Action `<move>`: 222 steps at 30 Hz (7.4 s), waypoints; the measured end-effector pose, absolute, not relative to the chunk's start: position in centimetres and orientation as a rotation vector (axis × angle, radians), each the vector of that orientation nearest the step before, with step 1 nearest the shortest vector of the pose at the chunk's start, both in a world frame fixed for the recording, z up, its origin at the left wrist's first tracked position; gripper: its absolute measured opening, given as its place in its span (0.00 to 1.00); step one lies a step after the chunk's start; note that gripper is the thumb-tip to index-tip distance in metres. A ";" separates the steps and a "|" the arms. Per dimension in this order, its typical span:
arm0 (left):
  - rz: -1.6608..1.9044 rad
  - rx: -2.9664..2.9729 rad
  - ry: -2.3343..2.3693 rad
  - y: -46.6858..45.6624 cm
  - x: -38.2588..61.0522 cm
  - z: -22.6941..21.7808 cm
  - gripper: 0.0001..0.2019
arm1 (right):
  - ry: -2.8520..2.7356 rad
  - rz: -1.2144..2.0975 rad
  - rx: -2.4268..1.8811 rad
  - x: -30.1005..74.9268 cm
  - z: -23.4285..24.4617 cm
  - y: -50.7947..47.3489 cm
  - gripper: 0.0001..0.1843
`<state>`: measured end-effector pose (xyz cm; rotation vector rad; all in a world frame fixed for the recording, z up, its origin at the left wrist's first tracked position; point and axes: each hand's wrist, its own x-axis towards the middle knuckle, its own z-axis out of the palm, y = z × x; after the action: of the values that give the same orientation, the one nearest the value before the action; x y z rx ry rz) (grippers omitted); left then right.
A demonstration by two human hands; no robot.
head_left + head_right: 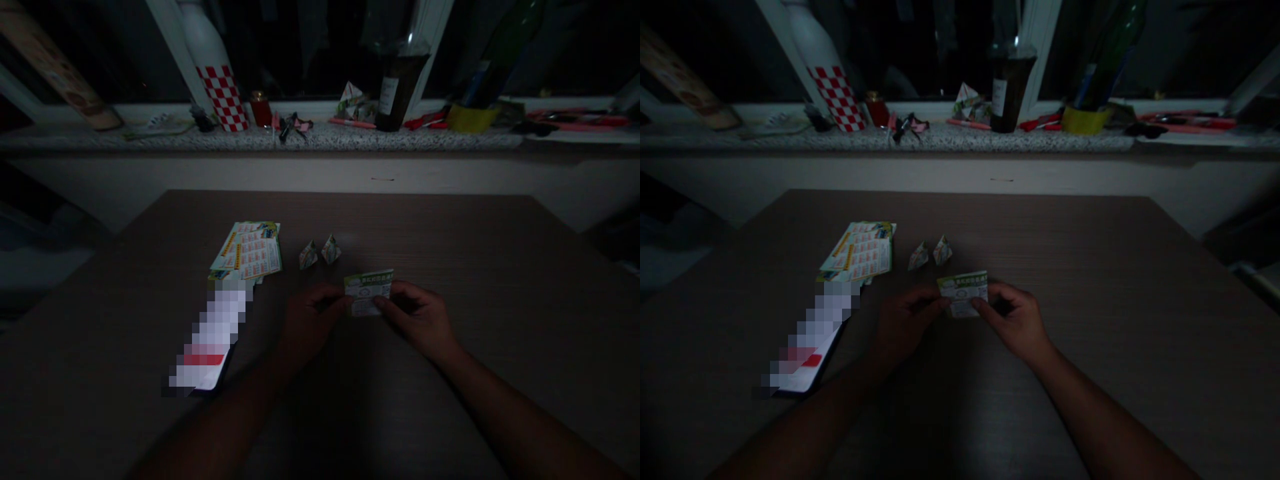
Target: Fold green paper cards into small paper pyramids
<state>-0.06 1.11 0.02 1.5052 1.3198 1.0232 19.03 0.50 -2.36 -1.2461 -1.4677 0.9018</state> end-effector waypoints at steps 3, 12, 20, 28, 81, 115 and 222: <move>1.016 1.505 1.319 1.2 -0.1 -0.1 0.06 | -1.422 0.963 -1.224 18.9 -2.3 0.5 0.07; 0.969 1.509 1.333 1.4 -0.1 -0.1 0.08 | -1.285 1.047 -1.237 18.8 -2.1 0.5 0.08; 0.831 1.583 1.429 2.1 -0.3 0.2 0.09 | -1.259 1.310 -1.267 19.0 -2.1 0.8 0.10; 0.781 1.635 1.507 2.5 -0.5 0.1 0.08 | -1.316 1.276 -1.337 18.9 -2.4 0.9 0.12; 0.489 2.002 1.621 3.7 -0.9 -0.8 0.08 | -2.108 0.596 -1.184 20.4 -2.6 2.0 0.05; 0.570 1.886 1.551 3.4 -1.4 -0.5 0.07 | -2.248 0.341 -1.504 21.0 -2.0 2.2 0.43; 1.177 2.764 0.743 1.2 -0.6 0.5 0.04 | -1.021 1.252 -1.247 18.3 -1.3 0.6 0.16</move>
<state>-0.59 1.17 0.45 2.7636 0.7434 1.1774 18.29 0.58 -1.30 -1.2475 -1.0214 1.2524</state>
